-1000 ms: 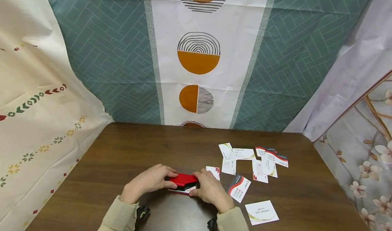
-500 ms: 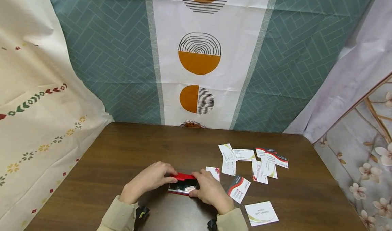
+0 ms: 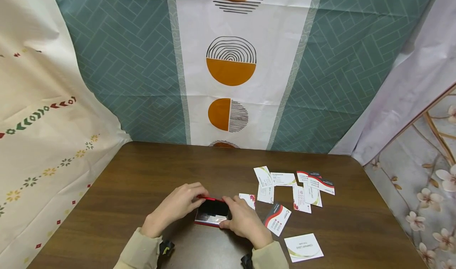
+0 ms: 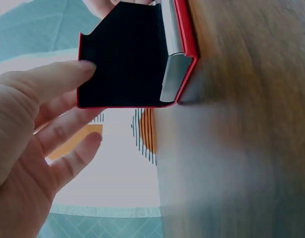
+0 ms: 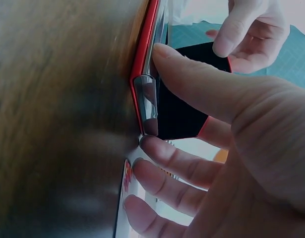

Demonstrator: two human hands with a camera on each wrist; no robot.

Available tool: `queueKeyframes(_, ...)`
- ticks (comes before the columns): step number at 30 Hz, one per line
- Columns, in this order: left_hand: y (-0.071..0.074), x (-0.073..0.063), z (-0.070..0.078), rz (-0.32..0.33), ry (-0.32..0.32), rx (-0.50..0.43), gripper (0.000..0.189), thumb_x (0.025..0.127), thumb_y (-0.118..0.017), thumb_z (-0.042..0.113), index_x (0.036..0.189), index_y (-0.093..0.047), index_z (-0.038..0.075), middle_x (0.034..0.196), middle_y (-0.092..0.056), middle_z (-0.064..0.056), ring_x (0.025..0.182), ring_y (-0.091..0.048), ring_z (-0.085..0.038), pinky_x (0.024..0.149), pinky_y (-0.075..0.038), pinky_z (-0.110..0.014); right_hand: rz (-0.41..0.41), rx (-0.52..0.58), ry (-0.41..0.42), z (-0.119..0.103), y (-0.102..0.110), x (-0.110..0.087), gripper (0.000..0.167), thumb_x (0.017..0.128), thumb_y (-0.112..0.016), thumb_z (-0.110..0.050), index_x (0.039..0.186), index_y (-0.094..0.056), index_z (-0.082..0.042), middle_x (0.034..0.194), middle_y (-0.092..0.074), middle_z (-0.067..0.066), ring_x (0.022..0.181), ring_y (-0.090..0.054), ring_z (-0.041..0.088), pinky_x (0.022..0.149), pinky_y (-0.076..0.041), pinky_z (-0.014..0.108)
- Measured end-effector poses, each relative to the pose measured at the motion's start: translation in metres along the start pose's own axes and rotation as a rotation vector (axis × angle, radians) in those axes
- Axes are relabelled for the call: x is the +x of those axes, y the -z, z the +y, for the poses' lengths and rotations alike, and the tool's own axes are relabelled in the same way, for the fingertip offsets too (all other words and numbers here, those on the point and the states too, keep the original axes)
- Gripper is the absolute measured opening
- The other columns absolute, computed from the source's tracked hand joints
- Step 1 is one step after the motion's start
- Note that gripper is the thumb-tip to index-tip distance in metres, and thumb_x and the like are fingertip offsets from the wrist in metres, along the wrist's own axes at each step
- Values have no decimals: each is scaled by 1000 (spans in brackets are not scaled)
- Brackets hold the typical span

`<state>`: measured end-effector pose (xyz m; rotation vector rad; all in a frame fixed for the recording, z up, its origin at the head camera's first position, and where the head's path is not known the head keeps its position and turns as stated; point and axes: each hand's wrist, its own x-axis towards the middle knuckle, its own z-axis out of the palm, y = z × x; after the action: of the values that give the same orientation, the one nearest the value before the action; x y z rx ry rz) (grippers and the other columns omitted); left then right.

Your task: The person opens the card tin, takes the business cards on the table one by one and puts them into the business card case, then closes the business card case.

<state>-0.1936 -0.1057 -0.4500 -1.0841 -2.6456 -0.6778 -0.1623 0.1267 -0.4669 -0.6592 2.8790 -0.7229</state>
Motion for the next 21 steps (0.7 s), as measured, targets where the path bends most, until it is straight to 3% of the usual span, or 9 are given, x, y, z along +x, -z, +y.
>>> queueKeyframes(6,-2,0,-1,61,-4,64,15,86,-75,7,89,-66,18,86,-58,11,72,-55,-7,69,-50,-29,10,27,-20,1,0,0,79,72,-87,-31,139,-52,-8,130,-55,18,119,-51,38,93,-46,54)
queueKeyframes(11,-1,0,-1,92,-6,108,13,86,-73,6,91,-69,18,90,-63,9,77,-61,-9,75,-52,-31,14,39,-24,2,0,0,82,72,-87,-31,141,-49,-7,124,-58,14,115,-54,36,92,-47,53)
queueKeyframes(16,-2,0,-2,91,6,115,15,86,-75,7,98,-72,16,97,-65,7,84,-64,-12,79,-52,-33,14,44,-27,2,0,1,88,72,-87,-33,144,-44,-7,114,-59,8,107,-56,30,88,-49,51)
queueKeyframes(21,-2,0,-3,62,17,130,22,86,-76,15,107,-72,12,108,-66,2,91,-65,-16,84,-52,-35,10,56,-35,2,0,1,93,72,-88,-33,147,-40,-5,120,-58,12,112,-55,34,91,-48,53)
